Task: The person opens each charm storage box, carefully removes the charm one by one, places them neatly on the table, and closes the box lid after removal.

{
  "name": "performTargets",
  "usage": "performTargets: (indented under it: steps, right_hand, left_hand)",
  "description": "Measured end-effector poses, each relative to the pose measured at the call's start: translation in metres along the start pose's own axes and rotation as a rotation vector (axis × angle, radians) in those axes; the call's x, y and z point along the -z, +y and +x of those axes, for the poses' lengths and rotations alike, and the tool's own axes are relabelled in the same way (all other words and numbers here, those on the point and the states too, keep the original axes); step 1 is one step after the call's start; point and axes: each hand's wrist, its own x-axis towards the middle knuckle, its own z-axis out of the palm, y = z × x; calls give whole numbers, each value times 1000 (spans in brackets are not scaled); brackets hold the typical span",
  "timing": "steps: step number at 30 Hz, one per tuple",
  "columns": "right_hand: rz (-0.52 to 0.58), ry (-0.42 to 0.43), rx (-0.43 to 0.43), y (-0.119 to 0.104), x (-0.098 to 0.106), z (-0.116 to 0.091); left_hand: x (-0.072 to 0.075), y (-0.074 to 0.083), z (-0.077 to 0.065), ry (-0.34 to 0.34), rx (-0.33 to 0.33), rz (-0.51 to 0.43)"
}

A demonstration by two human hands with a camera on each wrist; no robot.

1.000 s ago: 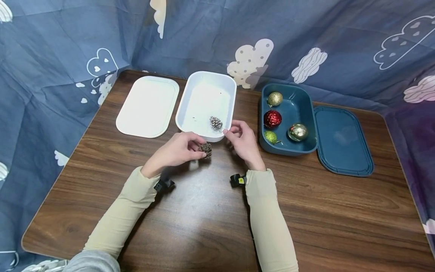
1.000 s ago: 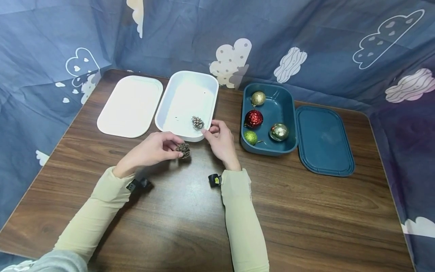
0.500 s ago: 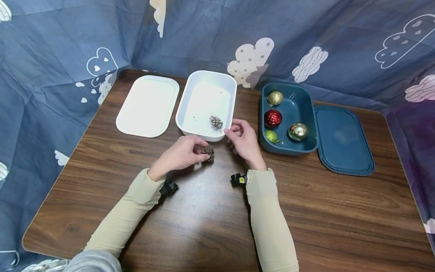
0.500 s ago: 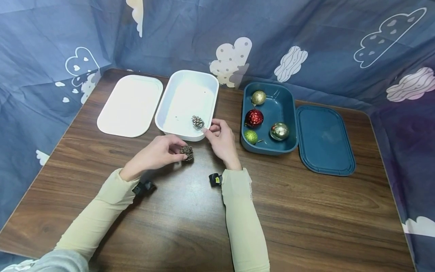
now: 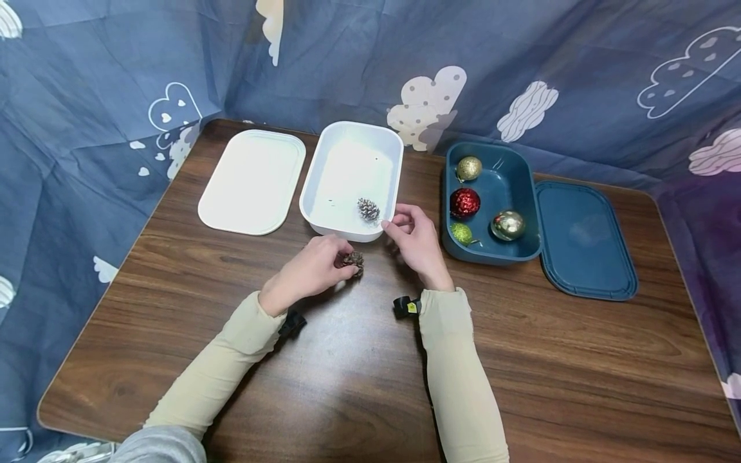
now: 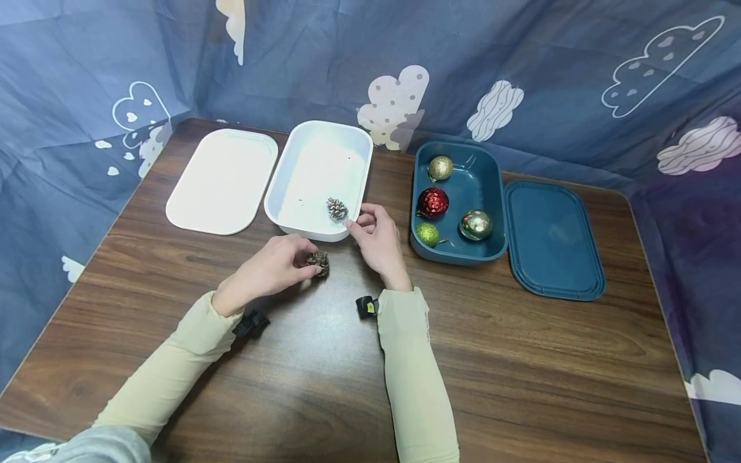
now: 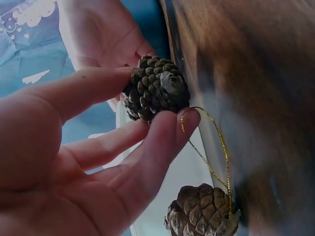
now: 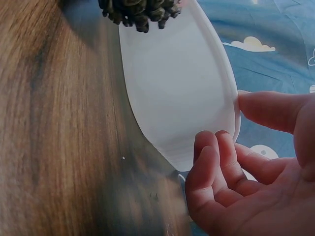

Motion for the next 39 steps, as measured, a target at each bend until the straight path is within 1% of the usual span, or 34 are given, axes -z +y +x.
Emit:
performTargets:
  steps: [9,16,25,32,39]
  right_hand:
    - [-11,-5,1,0,1,-1]
    - [-8,-4,-3,-1,1,-1]
    - [-16,-11,1,-2,2,-1]
    - [-15,-10,8,-2,2,0]
    - [-12,-10,-2,0,2,0]
  left_hand:
    - [-4,1,0,9,44,57]
    - [-6,1,-1,45,30,78]
    - [-7,-2,0,65,-3,41]
    - [-8,-1,0,46,6,55]
    - [-8,0,0,32,2,59]
